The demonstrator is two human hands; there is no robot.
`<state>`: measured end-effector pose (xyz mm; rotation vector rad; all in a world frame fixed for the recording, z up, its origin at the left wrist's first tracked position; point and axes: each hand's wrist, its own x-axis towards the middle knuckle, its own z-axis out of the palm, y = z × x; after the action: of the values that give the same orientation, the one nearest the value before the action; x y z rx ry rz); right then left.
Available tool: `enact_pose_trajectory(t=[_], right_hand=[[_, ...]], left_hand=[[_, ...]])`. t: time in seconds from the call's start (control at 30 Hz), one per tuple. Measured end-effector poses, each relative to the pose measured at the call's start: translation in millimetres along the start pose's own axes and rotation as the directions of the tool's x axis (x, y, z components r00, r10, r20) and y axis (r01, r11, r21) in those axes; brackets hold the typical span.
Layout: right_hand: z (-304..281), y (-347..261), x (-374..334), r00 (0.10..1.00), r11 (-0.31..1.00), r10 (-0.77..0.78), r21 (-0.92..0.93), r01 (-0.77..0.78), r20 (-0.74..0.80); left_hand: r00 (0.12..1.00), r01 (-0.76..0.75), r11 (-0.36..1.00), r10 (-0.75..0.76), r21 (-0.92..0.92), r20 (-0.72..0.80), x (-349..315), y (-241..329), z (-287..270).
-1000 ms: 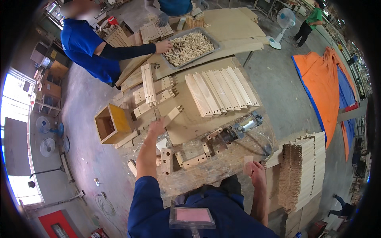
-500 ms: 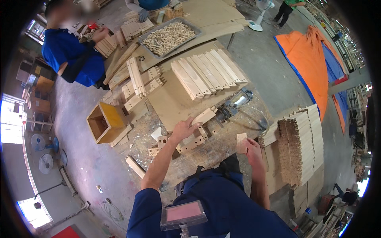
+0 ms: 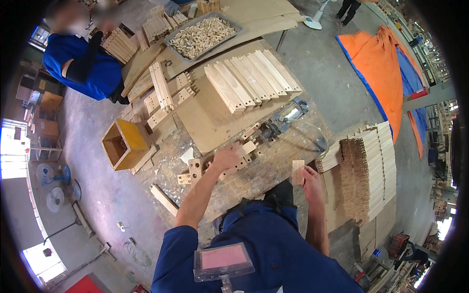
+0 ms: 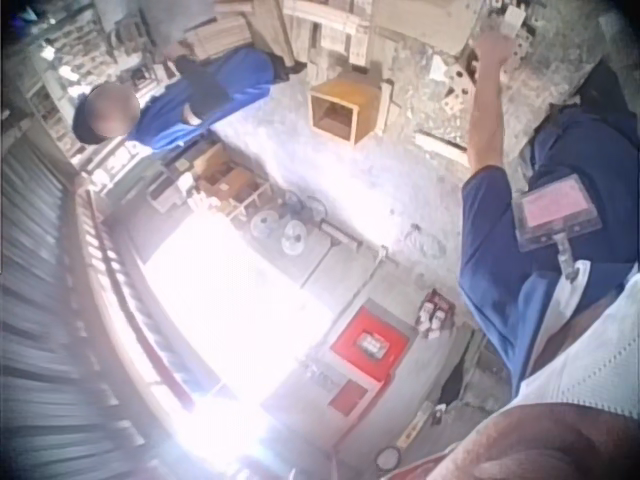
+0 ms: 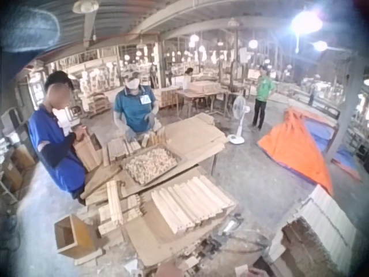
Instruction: The person assembles small wooden pieces by inserting dowels into pre-drilled holes and stacking the finished units. They handle the pieces one at a time, aligning them and placing them into a growing stack on the floor.
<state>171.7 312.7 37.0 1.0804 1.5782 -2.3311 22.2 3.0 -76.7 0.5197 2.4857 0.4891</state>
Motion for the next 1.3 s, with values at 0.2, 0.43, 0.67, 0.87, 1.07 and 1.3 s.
enact_pose_trajectory(t=[0.2, 0.43, 0.67, 0.87, 1.07, 1.3], right_hand=[[-4.8, 0.2, 16.8, 0.999, 1.0, 0.023, 0.013, -0.024, 0.032], [9.4, -5.3, 26.9, 0.997, 0.997, 0.071, 0.041, -0.071, 0.014], [13.4, -0.9, 33.3, 0.996, 0.995, 0.092, 0.037, -0.093, 0.018], [21.0, -3.3, 33.8, 0.992, 0.991, 0.117, 0.057, -0.119, 0.053], [24.2, -3.9, 39.0, 0.993, 0.995, 0.098, 0.029, -0.099, 0.06], [37.5, -4.2, 32.8, 0.988, 0.989, 0.143, 0.015, -0.144, 0.051]], left_hand=[[0.996, 0.068, 0.987, -0.058, 0.143, -0.073, -7.8, 43.0, 10.5], [0.996, 0.082, 0.985, -0.078, 0.15, -0.031, -3.7, 38.5, 11.2], [0.997, 0.075, 0.986, -0.072, 0.146, -0.026, -3.5, 39.6, 10.1], [0.997, 0.08, 0.982, -0.083, 0.173, 0.01, -1.0, 37.1, 10.7], [0.998, 0.057, 0.988, -0.056, 0.144, -0.015, 1.3, 38.1, 9.2], [0.996, 0.079, 0.989, -0.083, 0.122, 0.031, -2.2, 34.4, 6.6]])
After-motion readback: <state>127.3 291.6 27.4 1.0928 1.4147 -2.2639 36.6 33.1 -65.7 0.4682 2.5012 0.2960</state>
